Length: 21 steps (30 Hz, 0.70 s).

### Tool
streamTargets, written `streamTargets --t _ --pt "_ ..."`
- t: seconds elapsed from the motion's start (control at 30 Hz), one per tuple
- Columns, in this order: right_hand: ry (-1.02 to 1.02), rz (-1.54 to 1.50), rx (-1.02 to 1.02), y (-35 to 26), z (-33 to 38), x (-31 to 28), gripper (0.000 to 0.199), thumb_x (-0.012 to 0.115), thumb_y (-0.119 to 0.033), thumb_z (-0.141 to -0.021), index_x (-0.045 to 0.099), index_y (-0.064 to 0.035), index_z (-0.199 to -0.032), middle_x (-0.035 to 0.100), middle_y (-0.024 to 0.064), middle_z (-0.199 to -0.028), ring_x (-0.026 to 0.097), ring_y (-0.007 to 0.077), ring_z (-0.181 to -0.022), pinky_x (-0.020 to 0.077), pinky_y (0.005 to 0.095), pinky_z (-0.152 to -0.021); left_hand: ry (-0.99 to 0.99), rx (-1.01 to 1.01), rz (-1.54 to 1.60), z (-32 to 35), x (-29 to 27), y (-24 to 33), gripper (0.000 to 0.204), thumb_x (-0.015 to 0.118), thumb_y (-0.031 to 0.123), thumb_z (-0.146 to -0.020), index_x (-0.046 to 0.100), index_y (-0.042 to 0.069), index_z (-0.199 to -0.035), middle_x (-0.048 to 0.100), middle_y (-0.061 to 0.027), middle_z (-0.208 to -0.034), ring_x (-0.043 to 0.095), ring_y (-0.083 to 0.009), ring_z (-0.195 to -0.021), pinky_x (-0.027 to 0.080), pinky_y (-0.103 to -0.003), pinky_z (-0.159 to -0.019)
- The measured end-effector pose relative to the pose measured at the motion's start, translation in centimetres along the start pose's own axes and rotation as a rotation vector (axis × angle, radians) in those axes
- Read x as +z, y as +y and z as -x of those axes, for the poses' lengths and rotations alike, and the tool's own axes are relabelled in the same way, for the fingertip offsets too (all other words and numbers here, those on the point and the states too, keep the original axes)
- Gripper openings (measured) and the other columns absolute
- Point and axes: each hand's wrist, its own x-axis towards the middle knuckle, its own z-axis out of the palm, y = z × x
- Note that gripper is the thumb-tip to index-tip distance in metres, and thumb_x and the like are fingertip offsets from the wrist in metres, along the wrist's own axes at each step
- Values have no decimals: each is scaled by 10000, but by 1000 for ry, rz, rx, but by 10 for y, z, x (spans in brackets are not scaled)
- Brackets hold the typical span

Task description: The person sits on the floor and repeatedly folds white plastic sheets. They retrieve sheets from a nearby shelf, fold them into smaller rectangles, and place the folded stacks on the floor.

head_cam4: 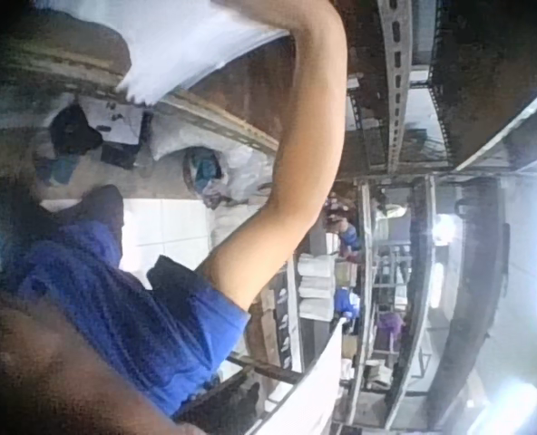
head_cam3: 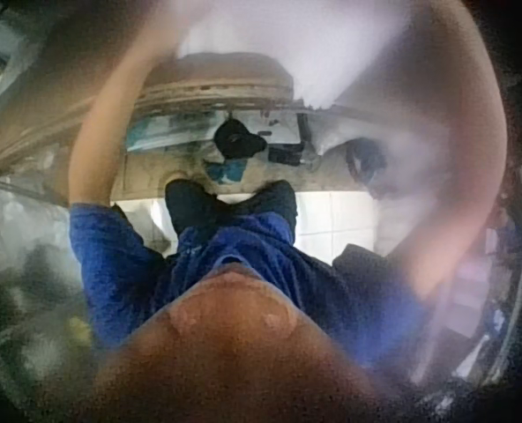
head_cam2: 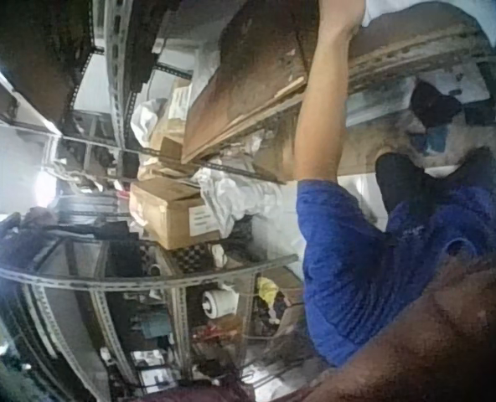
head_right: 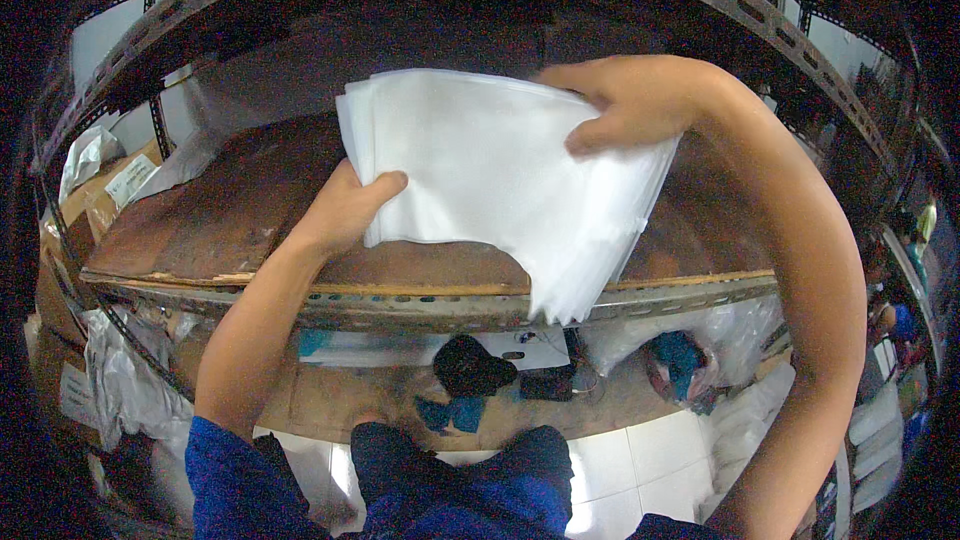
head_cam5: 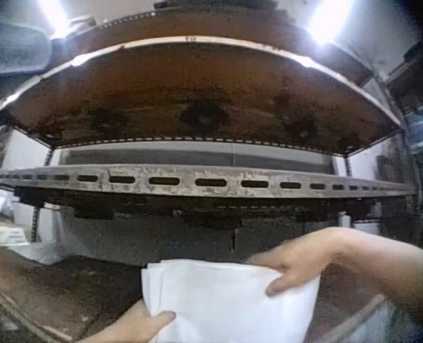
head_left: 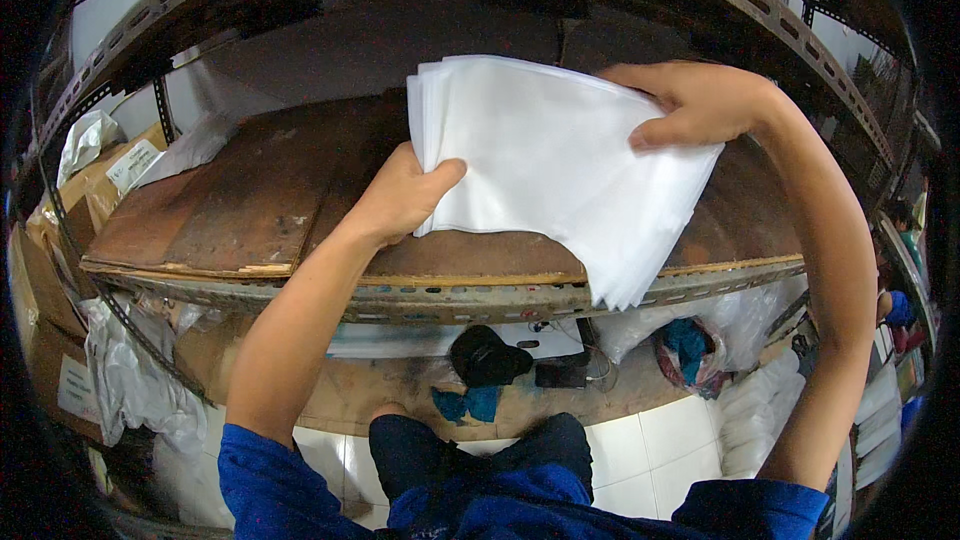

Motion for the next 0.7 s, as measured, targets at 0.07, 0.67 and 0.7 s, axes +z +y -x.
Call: streamTargets --t 0.07,0.67,0.7 --pt "0 60 -3 8 1 -2 631 652 -327 -815 496 -6 -1335 647 225 -1144 639 343 -1032 478 352 -953 -80 40 120 2 -7 -5 506 612 146 -827 492 -90 -1259 600 -201 -1161 591 -254 -1062 475 -380 -916" --pt "374 -6 -233 -21 -48 18 848 594 -530 -878 257 -44 -1486 540 299 -1285 562 403 -1167 450 422 -991 -184 32 227 -7 -6 -11 588 718 258 -807 511 -76 -1243 617 -181 -1131 606 -239 -1031 494 -361 -891" --pt "355 -1 -219 -21 -47 18 858 613 -512 -867 253 -44 -1489 544 301 -1277 568 404 -1154 453 424 -979 -196 20 241 -7 -9 -10 614 736 258 -790 504 -88 -1242 614 -191 -1122 604 -243 -1034 499 -362 -887"
